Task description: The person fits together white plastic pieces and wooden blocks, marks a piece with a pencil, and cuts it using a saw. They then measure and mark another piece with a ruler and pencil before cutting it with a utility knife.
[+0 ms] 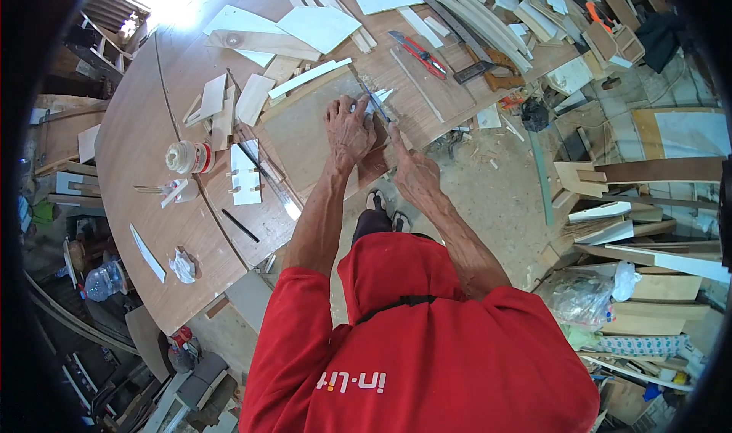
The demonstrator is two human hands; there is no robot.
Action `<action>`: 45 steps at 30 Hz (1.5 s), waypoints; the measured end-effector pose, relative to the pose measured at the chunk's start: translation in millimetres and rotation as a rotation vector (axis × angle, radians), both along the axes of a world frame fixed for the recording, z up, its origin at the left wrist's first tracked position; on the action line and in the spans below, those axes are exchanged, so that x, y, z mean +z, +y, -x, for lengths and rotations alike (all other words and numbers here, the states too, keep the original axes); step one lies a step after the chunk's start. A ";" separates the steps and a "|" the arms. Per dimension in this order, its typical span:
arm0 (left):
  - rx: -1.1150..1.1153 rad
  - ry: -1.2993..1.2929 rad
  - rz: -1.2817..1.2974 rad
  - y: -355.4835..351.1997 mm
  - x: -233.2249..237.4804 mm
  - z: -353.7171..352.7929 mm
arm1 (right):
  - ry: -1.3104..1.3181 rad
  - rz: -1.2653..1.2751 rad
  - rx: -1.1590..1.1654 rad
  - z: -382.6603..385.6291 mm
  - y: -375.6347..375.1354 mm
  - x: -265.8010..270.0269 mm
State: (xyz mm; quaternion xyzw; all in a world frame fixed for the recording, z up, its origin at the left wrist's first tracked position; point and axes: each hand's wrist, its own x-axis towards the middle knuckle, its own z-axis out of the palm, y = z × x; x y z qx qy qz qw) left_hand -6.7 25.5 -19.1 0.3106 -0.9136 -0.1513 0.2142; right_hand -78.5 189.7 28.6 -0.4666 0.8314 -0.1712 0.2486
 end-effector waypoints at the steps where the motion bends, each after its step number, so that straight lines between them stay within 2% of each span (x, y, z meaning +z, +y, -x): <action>1: 0.002 0.007 0.033 0.4 0.3 0.7 | 0.000 0.000 0.001 -0.3 -4.6 -2.1; 4: 0.026 0.030 0.041 0.5 -4.7 0.7 | 0.040 0.040 -0.024 -3.5 -16.0 -5.3; 7: 0.049 0.038 0.003 2.6 -2.4 1.8 | 0.008 -0.023 -0.020 -2.1 -15.7 -4.6; 10: 0.054 0.016 0.004 3.9 0.9 0.8 | 0.038 0.066 0.000 1.1 -9.3 -5.1; 13: 0.051 0.027 -0.004 5.1 3.7 2.1 | 0.037 0.051 0.018 -0.4 2.0 4.9; 15: 0.055 0.040 -0.018 6.3 3.6 1.9 | -0.053 -0.030 0.022 -3.3 8.2 13.8; 25: 0.059 0.041 0.004 6.6 0.2 3.1 | -0.001 0.067 0.028 5.4 -6.1 -0.4; 27: 0.067 0.046 0.000 5.6 0.6 3.4 | 0.020 0.066 0.049 -1.1 10.4 6.3; 31: 0.063 0.044 0.013 6.1 -0.9 2.7 | -0.016 -0.021 0.042 5.8 -8.4 -3.3; 33: 0.063 0.045 0.004 5.7 0.5 2.1 | 0.021 0.085 0.051 7.7 -23.0 -14.5; 37: 0.062 0.046 0.015 5.6 4.2 5.7 | 0.023 0.122 0.059 6.0 -1.1 -8.4; 39: 0.079 0.035 0.009 7.5 3.1 0.7 | 0.051 0.039 0.040 1.4 6.2 0.0; 45: 0.072 0.063 -0.025 6.3 -0.1 3.6 | 0.020 0.094 0.041 6.6 -11.1 -10.7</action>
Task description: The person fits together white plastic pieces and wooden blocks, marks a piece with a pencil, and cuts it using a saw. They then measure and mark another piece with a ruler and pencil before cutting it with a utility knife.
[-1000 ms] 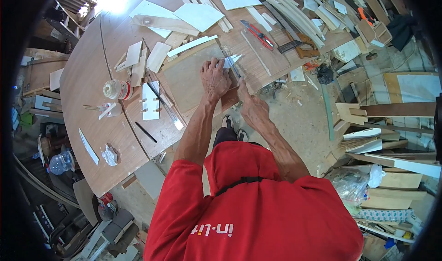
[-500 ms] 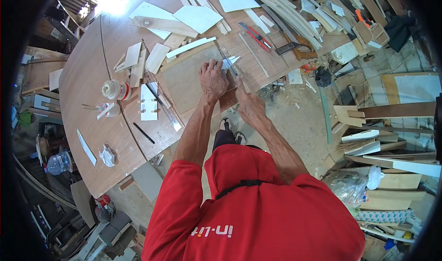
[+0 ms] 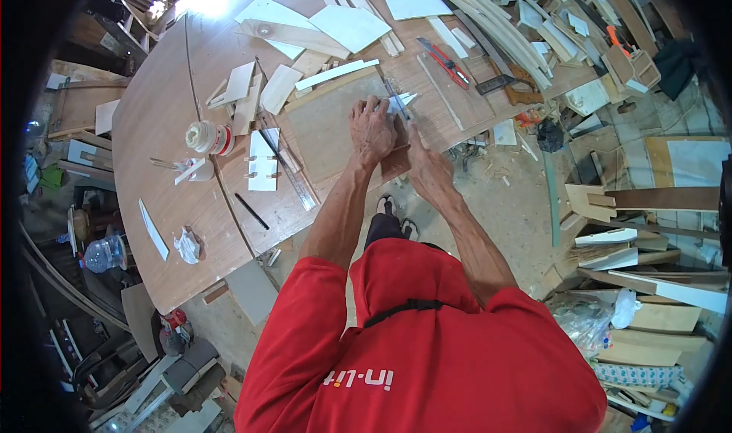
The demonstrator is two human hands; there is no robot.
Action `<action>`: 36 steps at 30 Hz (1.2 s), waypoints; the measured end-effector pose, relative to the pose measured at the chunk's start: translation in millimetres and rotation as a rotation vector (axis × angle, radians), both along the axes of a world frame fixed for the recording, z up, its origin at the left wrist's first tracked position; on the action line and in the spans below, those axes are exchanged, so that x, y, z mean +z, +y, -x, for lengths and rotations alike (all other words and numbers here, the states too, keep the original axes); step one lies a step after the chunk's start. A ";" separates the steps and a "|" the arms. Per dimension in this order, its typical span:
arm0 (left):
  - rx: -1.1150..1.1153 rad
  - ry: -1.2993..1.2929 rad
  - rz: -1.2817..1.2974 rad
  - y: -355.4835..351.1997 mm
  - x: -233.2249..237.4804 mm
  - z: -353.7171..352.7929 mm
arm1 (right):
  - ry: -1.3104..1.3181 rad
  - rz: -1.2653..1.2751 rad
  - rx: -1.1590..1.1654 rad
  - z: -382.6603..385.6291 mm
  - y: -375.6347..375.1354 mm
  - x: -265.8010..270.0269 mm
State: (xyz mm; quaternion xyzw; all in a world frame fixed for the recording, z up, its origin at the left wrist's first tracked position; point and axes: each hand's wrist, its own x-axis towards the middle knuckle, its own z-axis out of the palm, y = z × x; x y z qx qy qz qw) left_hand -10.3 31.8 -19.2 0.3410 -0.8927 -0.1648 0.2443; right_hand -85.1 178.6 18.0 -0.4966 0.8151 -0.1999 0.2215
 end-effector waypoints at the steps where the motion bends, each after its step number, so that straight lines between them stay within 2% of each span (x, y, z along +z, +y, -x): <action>1: 0.008 0.001 0.002 -0.2 0.8 -0.2 | 0.001 0.002 0.008 -1.8 7.4 4.8; 3: -0.006 -0.014 0.021 0.3 1.0 -1.4 | 0.001 -0.040 0.010 -6.7 23.6 13.7; 9: 0.018 -0.031 0.010 1.8 2.9 -0.7 | -0.049 -0.053 -0.016 1.3 -4.4 11.0; 13: 0.008 -0.017 0.007 0.4 -0.6 -1.7 | 0.008 -0.084 -0.007 -7.4 21.4 8.6; 16: -0.016 0.004 0.036 0.6 -3.9 -1.8 | 0.018 0.022 -0.054 -3.3 6.8 -5.5; 18: -0.005 0.022 0.032 0.6 -0.6 -2.3 | -0.009 0.072 -0.007 -0.3 -2.9 -7.6; 21: -0.007 -0.020 0.048 0.0 2.4 -2.6 | 0.037 0.068 -0.036 -10.2 22.3 1.3; 25: -0.011 -0.002 0.040 0.7 0.3 -3.2 | -0.002 -0.045 -0.029 -2.7 11.3 4.1; 27: -0.009 -0.008 0.031 0.3 1.0 -3.2 | -0.033 0.059 -0.020 2.3 -1.7 -3.7; 30: -0.005 -0.042 0.042 0.1 2.4 -2.3 | 0.055 0.072 -0.032 -11.7 26.7 5.1; 33: -0.002 -0.007 0.044 0.1 -1.0 -2.9 | -0.007 -0.057 -0.038 -10.7 21.4 13.3; 36: 0.005 0.002 0.041 0.0 -3.2 -2.2 | 0.004 0.040 -0.003 1.8 -7.3 -4.2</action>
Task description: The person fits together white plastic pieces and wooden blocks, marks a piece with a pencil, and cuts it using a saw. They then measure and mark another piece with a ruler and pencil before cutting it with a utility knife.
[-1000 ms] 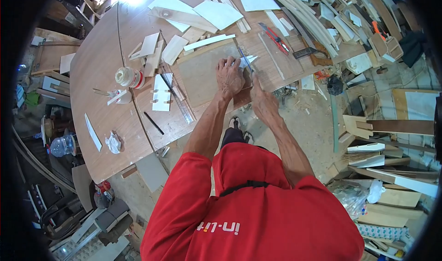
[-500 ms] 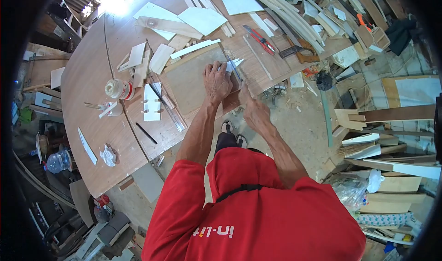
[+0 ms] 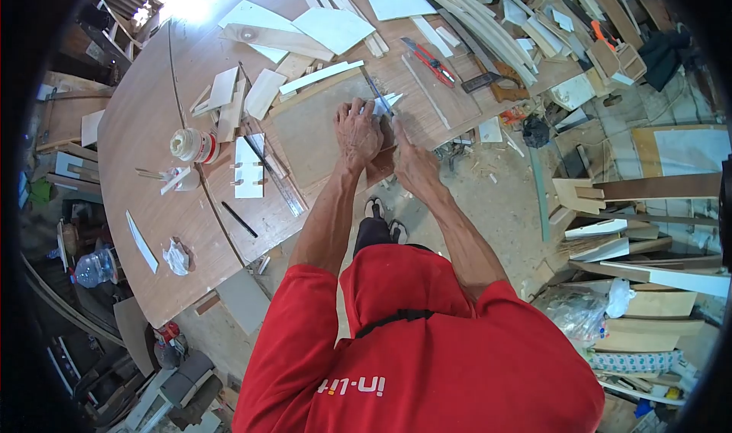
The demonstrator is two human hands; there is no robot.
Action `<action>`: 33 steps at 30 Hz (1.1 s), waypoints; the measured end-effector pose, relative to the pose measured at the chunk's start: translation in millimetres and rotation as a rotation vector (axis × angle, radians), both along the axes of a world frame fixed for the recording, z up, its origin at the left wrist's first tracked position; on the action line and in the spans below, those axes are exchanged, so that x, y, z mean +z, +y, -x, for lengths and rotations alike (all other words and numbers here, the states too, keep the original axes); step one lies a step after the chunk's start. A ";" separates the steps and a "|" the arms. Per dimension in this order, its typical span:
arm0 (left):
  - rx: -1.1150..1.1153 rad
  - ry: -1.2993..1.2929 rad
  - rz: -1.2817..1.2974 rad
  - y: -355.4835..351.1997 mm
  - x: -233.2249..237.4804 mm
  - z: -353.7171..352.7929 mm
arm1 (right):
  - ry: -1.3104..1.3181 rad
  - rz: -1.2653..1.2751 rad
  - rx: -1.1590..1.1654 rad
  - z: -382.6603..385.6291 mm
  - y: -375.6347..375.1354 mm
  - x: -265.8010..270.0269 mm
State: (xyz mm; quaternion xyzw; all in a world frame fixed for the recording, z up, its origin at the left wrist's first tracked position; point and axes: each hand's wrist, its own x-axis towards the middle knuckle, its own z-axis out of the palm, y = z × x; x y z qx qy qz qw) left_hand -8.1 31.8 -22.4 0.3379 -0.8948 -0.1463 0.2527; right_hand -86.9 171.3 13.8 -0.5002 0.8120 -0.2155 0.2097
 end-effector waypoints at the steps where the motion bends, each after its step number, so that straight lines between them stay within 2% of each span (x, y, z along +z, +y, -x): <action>1: -0.009 0.000 0.004 -1.0 0.4 0.1 | 0.000 0.004 -0.009 -4.6 7.8 1.5; 3: -0.011 -0.034 0.013 -0.6 1.8 0.1 | 0.021 0.001 -0.040 -14.4 30.9 10.5; 7: -0.010 0.004 0.002 1.7 1.8 -2.1 | -0.028 -0.121 -0.038 -9.2 21.8 5.6; 9: -0.006 -0.005 -0.016 0.6 3.3 -0.3 | -0.009 0.056 -0.017 -3.2 2.7 -5.0; 10: -0.014 -0.004 -0.011 -0.6 4.6 0.5 | -0.008 0.062 -0.025 -5.7 10.0 -2.6; 12: 0.000 -0.026 0.012 1.4 5.5 -0.3 | -0.059 -0.046 -0.039 -13.2 33.1 8.5; 15: 0.002 0.006 -0.009 1.3 4.0 -0.1 | -0.017 -0.077 -0.045 -10.3 23.5 14.6; 18: 0.001 0.006 0.013 0.5 1.9 0.6 | -0.012 0.041 -0.013 -2.6 1.9 -2.7; 21: -0.025 -0.026 0.000 -0.1 5.3 -1.3 | -0.069 -0.087 -0.035 -13.1 34.9 9.9; 25: -0.020 0.001 0.023 0.3 4.7 -0.9 | -0.058 -0.028 -0.053 -8.0 23.0 -6.6; 26: -0.044 -0.006 -0.021 -3.1 3.9 -0.2 | -0.019 0.050 -0.054 -3.8 12.7 -21.2; 28: -0.066 -0.018 -0.061 -11.1 2.0 -7.3 | 0.015 0.132 -0.055 -5.5 5.2 -18.0; 30: -0.168 -0.014 -0.185 -21.4 4.4 -19.3 | -0.061 -0.024 -0.057 -4.5 6.6 -10.6; 31: -0.164 -0.018 -0.184 -25.2 6.6 -24.0 | -0.065 -0.023 -0.053 -4.6 6.7 -10.9; 33: -0.169 0.213 -0.678 -31.9 10.1 -33.2 | -0.017 0.036 -0.061 -4.6 8.1 -12.8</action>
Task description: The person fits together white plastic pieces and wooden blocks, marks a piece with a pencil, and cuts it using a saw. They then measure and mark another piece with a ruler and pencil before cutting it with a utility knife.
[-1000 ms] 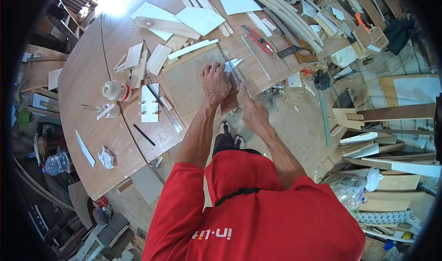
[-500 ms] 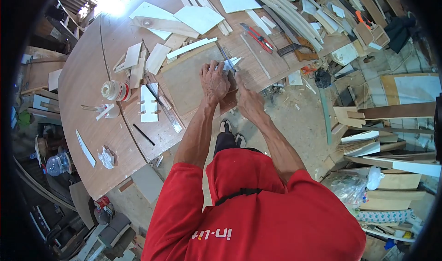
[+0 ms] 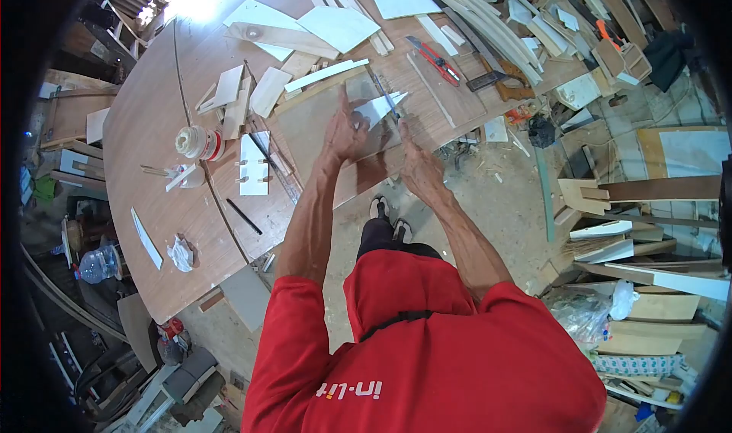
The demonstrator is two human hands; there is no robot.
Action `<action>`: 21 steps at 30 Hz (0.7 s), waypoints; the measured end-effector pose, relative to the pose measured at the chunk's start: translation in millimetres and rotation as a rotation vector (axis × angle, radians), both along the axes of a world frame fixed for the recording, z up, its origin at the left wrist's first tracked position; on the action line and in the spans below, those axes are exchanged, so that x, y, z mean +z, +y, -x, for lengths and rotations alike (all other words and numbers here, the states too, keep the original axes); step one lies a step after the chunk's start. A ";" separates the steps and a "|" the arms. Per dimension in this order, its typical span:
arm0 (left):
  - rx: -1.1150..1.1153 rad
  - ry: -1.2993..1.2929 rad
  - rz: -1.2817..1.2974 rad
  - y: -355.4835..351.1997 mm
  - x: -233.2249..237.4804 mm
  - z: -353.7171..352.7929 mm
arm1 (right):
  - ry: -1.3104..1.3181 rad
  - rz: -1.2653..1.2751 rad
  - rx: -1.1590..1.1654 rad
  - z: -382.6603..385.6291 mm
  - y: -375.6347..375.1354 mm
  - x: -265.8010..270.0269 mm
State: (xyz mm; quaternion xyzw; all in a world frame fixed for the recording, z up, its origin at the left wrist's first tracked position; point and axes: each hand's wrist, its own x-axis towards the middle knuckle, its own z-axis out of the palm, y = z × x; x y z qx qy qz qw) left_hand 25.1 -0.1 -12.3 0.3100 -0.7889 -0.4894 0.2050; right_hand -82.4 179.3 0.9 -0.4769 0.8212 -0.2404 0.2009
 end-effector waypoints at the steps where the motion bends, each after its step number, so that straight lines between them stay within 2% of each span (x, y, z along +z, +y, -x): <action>1: 0.001 -0.002 0.000 -2.6 1.3 -3.2 | -0.002 0.000 0.001 0.7 0.3 -0.7; 3: -0.078 -0.159 0.090 -6.3 1.6 -5.3 | -0.025 -0.079 0.049 3.9 0.6 -2.2; 4: -0.080 -0.159 0.090 -4.2 -6.4 -4.1 | -0.025 -0.078 0.047 4.1 0.4 -4.0; 6: 0.011 0.213 0.210 5.5 -16.4 1.1 | -0.025 -0.082 0.032 3.8 -0.6 -6.5; 7: 0.010 0.212 0.209 7.8 -14.0 1.3 | -0.026 -0.083 0.032 4.1 0.2 -7.2; 9: 0.013 -0.102 0.144 11.4 -6.8 1.5 | -0.006 -0.007 0.053 4.8 1.5 -7.6; 10: 0.012 -0.101 0.145 13.0 -12.8 4.4 | -0.005 -0.006 0.053 5.1 1.2 -7.2; 12: -0.047 -0.223 0.632 18.9 -24.2 11.3 | 0.008 -0.046 0.030 4.4 -0.1 -7.4; 16: 0.065 -0.259 0.655 31.2 -24.5 22.8 | 0.009 -0.044 0.020 2.9 -0.2 -10.2; 18: 0.104 -0.272 0.780 31.2 -19.5 25.2 | -0.017 0.001 0.004 2.2 0.1 -10.1; 21: 0.065 -0.212 0.775 30.9 -14.9 29.0 | -0.005 0.050 0.001 1.0 0.7 -9.8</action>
